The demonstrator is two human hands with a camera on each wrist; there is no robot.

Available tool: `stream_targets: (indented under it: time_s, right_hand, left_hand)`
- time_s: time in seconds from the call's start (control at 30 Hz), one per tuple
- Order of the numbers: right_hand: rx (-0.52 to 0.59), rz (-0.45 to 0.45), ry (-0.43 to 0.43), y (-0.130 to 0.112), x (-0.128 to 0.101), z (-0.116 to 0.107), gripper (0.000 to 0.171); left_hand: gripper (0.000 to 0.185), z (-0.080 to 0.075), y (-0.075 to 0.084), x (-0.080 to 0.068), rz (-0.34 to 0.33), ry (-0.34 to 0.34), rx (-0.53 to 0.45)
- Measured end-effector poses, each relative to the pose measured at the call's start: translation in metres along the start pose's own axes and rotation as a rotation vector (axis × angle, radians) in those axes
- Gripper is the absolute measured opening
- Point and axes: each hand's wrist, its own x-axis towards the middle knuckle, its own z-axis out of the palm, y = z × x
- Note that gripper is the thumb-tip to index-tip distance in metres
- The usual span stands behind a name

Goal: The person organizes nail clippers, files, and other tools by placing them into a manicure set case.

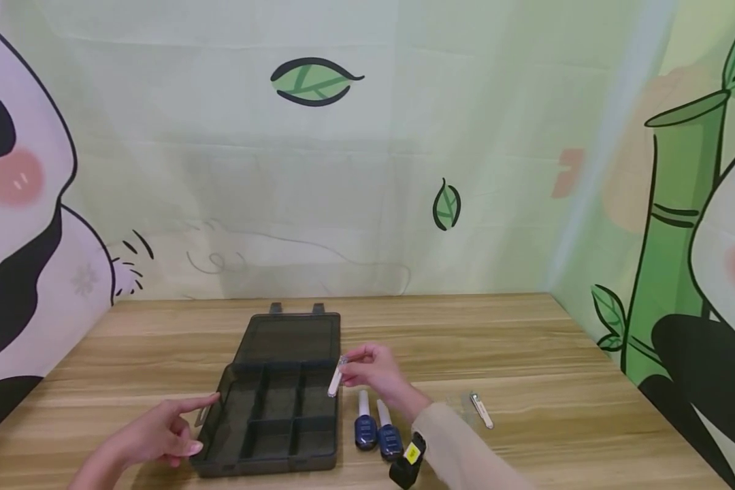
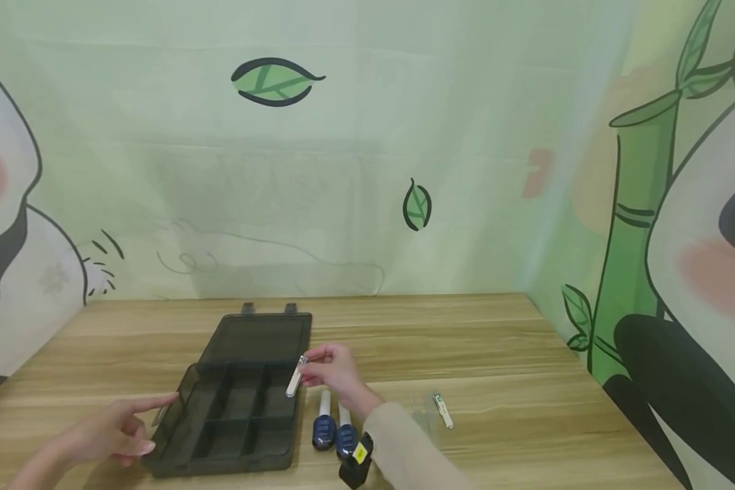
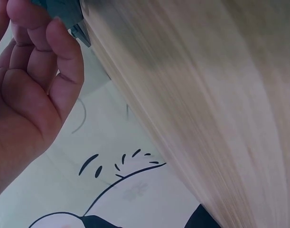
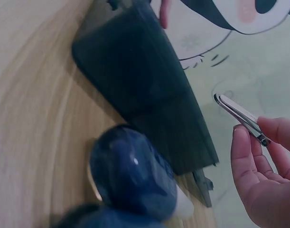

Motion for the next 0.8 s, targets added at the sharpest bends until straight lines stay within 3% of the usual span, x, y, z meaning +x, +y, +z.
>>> stream_targets:
  time_s: [0.3,0.57,0.8]
  right_hand:
    - [-0.237,-0.037,0.046,0.005,0.002,0.020,0.018]
    - [-0.259,-0.073,-0.008,0.017,0.005,0.026,0.014]
    - [-0.405,-0.141,-0.056,0.016,0.002,0.032,0.012]
  left_hand:
    - [0.074,-0.001,-0.002,0.000,0.000,-0.003,0.003]
    - [0.074,0.000,-0.001,0.001,0.009,-0.001,0.016]
    - [0.074,0.000,-0.002,0.000,0.016,0.004,0.031]
